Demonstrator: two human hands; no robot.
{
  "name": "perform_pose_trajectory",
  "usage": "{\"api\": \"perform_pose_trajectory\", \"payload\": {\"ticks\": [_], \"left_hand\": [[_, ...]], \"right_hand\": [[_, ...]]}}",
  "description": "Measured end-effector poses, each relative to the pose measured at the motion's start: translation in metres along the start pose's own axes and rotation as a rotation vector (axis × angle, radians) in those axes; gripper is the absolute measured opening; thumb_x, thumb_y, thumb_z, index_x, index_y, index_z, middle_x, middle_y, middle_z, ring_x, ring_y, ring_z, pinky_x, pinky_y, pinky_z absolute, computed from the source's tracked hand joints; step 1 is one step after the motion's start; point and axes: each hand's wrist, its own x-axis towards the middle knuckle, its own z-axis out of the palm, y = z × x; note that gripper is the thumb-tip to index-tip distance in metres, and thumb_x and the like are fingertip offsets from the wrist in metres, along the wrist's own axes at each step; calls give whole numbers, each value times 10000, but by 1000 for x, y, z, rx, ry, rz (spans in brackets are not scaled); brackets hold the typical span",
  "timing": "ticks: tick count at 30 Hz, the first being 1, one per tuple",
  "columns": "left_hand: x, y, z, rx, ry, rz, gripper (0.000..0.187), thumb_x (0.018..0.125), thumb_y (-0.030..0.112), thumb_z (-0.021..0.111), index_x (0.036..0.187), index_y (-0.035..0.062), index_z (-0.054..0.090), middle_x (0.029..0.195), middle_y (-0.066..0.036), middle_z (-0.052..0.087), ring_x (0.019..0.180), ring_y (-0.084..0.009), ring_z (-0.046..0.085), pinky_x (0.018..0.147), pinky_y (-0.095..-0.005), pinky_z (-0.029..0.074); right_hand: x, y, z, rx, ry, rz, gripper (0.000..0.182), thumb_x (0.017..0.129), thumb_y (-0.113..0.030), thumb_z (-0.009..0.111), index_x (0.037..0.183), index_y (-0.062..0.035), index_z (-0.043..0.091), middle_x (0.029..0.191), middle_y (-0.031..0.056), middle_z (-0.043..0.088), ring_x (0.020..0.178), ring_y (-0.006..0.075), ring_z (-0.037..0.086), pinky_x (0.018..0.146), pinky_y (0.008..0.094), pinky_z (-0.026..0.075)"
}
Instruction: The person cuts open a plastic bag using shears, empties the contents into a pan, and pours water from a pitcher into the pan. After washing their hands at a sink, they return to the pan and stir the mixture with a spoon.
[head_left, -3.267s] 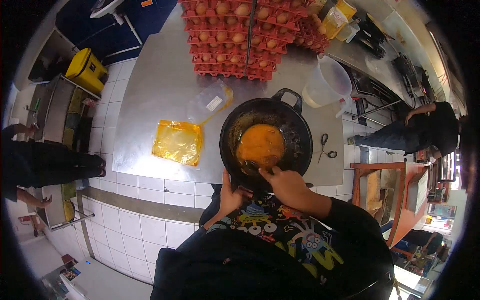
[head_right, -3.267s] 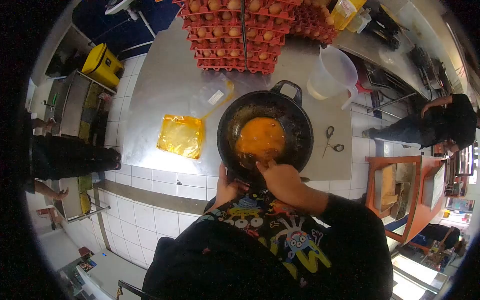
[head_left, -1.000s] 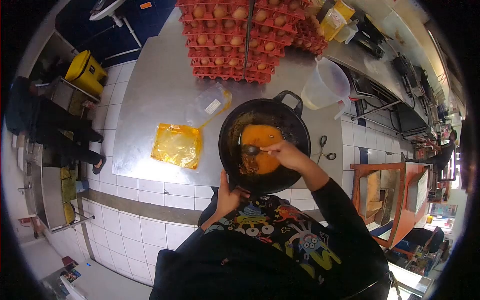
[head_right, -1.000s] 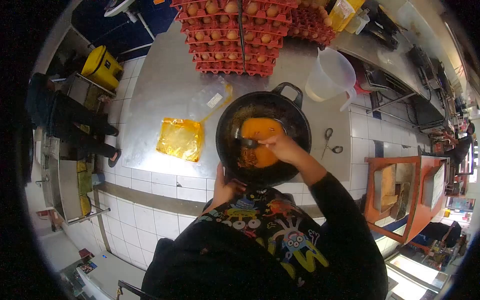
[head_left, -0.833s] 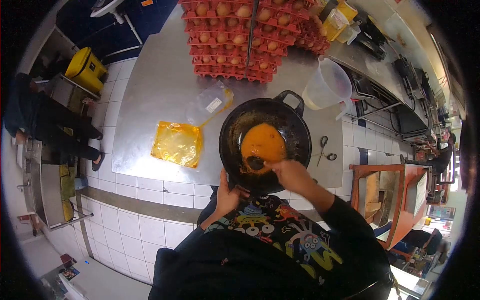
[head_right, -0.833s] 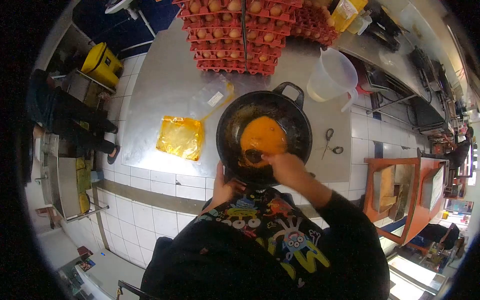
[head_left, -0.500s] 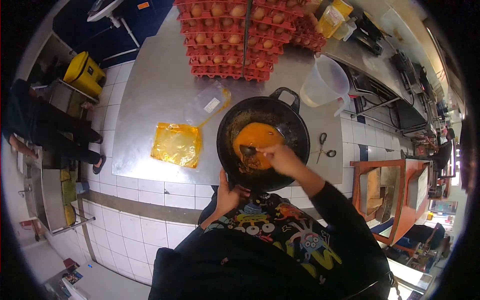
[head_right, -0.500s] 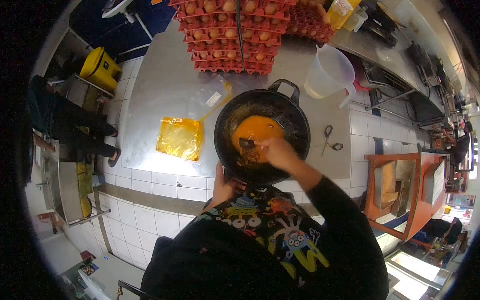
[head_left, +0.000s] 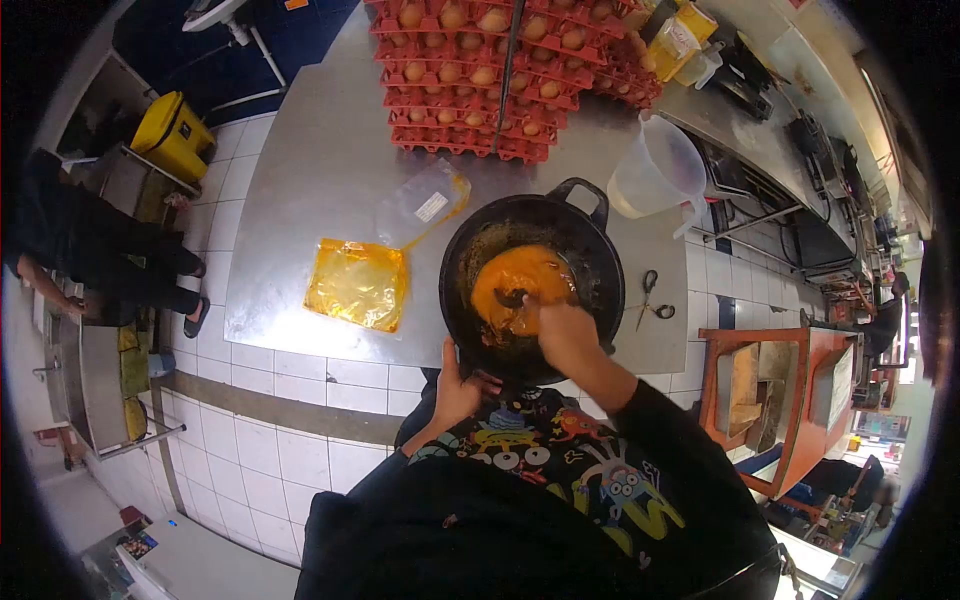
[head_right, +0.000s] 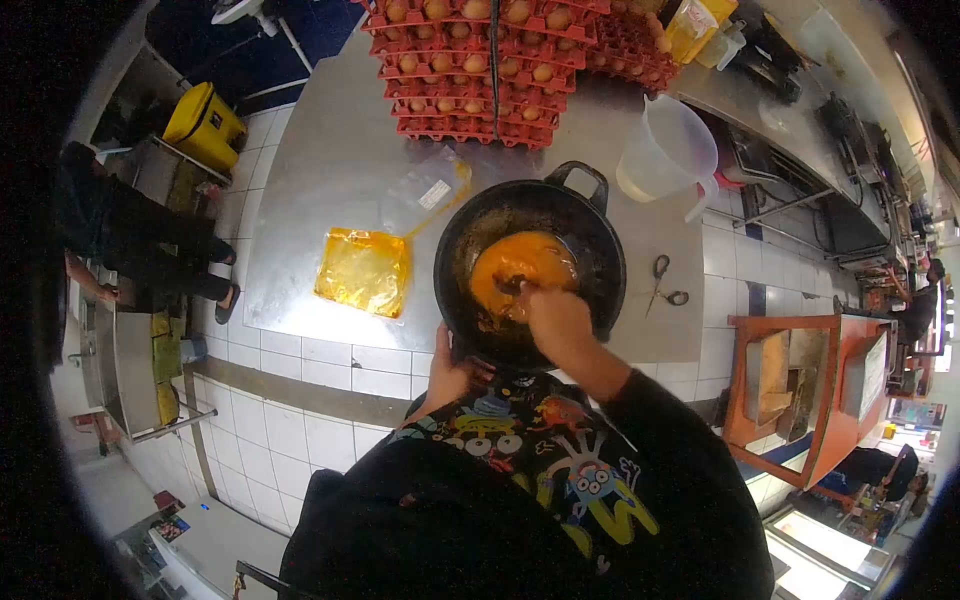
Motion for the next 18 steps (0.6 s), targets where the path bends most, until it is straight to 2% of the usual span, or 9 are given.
{"api": "perform_pose_trajectory", "payload": {"ticks": [1,3,4,7,9,12,14,16,18], "left_hand": [[0,1,1,3,0,2,858,712,-182,360,1403,234,67,906,-162,591,662,-193,606,528,-264,504],[-2,2,4,-67,61,-1,840,713,-175,362,1401,219,85,906,-161,589,653,-195,605,534,-267,505],[-1,-1,3,-66,59,0,840,713,-175,362,1401,219,85,906,-161,589,653,-195,605,534,-267,505],[1,-5,0,-81,41,144,837,709,-177,358,1401,210,89,944,-167,588,665,-194,607,542,-262,505],[-3,6,-2,30,15,-36,853,701,-186,338,1406,212,68,989,-169,586,679,-196,611,557,-261,508],[-1,2,-2,42,-13,34,857,696,-190,321,1409,201,54,1006,-167,586,694,-200,616,578,-264,512],[-2,4,0,81,-8,44,853,694,-189,319,1409,194,54,1008,-166,584,694,-201,617,586,-265,515],[-2,4,1,126,-4,57,850,691,-188,317,1408,186,54,1010,-165,582,694,-202,617,594,-267,517],[0,2,1,91,20,91,780,735,-153,334,1409,131,63,945,-172,603,647,-219,640,586,-304,543]], "right_hand": [[12,10,-1,3,3,0,285,813,-120,485,1045,-101,647,785,196,620,752,306,638,638,399,510],[31,47,7,229,-5,-225,255,853,-143,473,1026,-105,657,853,178,635,792,330,628,690,400,499],[35,55,4,321,-53,-220,251,825,-116,531,1030,-158,669,899,196,624,801,363,611,742,402,489],[8,52,7,298,-233,-119,265,831,-107,524,1049,-166,662,884,215,614,817,368,605,760,404,484],[-22,35,4,271,-207,-115,283,830,-106,524,1076,-171,648,876,215,616,818,371,603,749,417,484],[-39,19,15,325,-187,-51,315,836,-108,507,1114,-190,630,873,211,618,812,371,605,732,426,486],[-37,13,25,200,-37,-76,312,852,-132,495,1136,-184,614,857,203,623,812,364,607,722,432,487],[-29,5,17,167,-46,-25,295,862,-145,491,1127,-174,618,864,198,625,812,361,607,723,434,486],[-8,14,8,137,-49,29,281,871,-159,488,1117,-164,622,870,194,627,812,357,608,724,436,484]]}}
